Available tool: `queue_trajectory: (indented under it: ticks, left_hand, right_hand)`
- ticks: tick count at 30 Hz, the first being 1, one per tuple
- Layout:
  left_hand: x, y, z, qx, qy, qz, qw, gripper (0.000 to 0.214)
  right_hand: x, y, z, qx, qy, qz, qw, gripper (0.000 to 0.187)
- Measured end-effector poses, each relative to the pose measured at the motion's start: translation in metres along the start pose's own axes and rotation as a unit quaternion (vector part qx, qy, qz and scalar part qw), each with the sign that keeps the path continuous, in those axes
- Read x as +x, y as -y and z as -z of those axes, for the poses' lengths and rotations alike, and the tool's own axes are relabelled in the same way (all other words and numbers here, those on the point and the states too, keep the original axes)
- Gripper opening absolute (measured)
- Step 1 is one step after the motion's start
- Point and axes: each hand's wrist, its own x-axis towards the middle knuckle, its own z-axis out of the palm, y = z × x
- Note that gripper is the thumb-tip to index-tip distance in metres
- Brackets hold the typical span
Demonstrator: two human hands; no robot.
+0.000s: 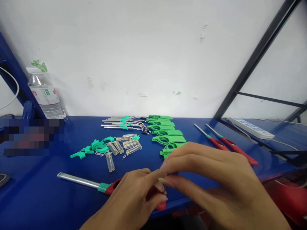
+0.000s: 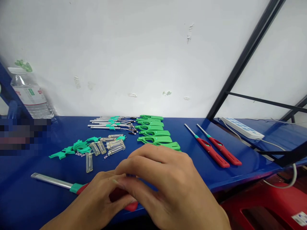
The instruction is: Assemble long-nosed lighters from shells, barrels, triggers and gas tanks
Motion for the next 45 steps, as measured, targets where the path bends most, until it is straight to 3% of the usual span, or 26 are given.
queue_trajectory:
  ticks: [5, 12, 14, 21, 29, 35, 40, 45]
  left_hand:
    - [0.001, 0.001, 0.001, -0.004, 0.003, -0.011, 1.000, 0.016]
    - [-0.009, -0.008, 0.024, 0.072, 0.097, -0.019, 0.993, 0.046]
    - [-0.008, -0.008, 0.027, 0.089, 0.106, -0.023, 0.990, 0.044]
    - [0.001, 0.007, 0.025, 0.132, 0.079, 0.011, 0.988, 0.027]
    - [0.007, 0.008, 0.028, 0.161, 0.078, 0.046, 0.983, 0.030]
    - [0.008, 0.006, 0.028, 0.142, 0.068, 0.051, 0.986, 0.029]
    - [0.008, 0.007, 0.027, 0.135, 0.069, 0.064, 0.986, 0.035]
    - [0.006, 0.010, 0.025, 0.142, 0.069, 0.057, 0.986, 0.034]
  right_hand:
    - [0.000, -0.001, 0.000, 0.010, 0.019, -0.013, 1.000, 0.011]
    - [-0.003, -0.003, 0.001, -0.008, -0.006, 0.002, 1.000, 0.015]
    - [-0.005, -0.004, 0.003, -0.014, -0.006, 0.001, 1.000, 0.023]
    - [-0.002, -0.010, 0.001, -0.006, 0.023, -0.029, 0.999, 0.015]
    - [0.016, -0.035, -0.023, -0.079, -0.040, -0.061, 0.994, 0.007]
    - [0.025, -0.052, -0.026, -0.009, -0.048, -0.044, 0.998, 0.012]
    - [0.022, -0.052, -0.022, 0.084, -0.007, -0.049, 0.995, 0.013]
    - [0.024, -0.054, -0.024, 0.031, -0.011, -0.049, 0.998, 0.013]
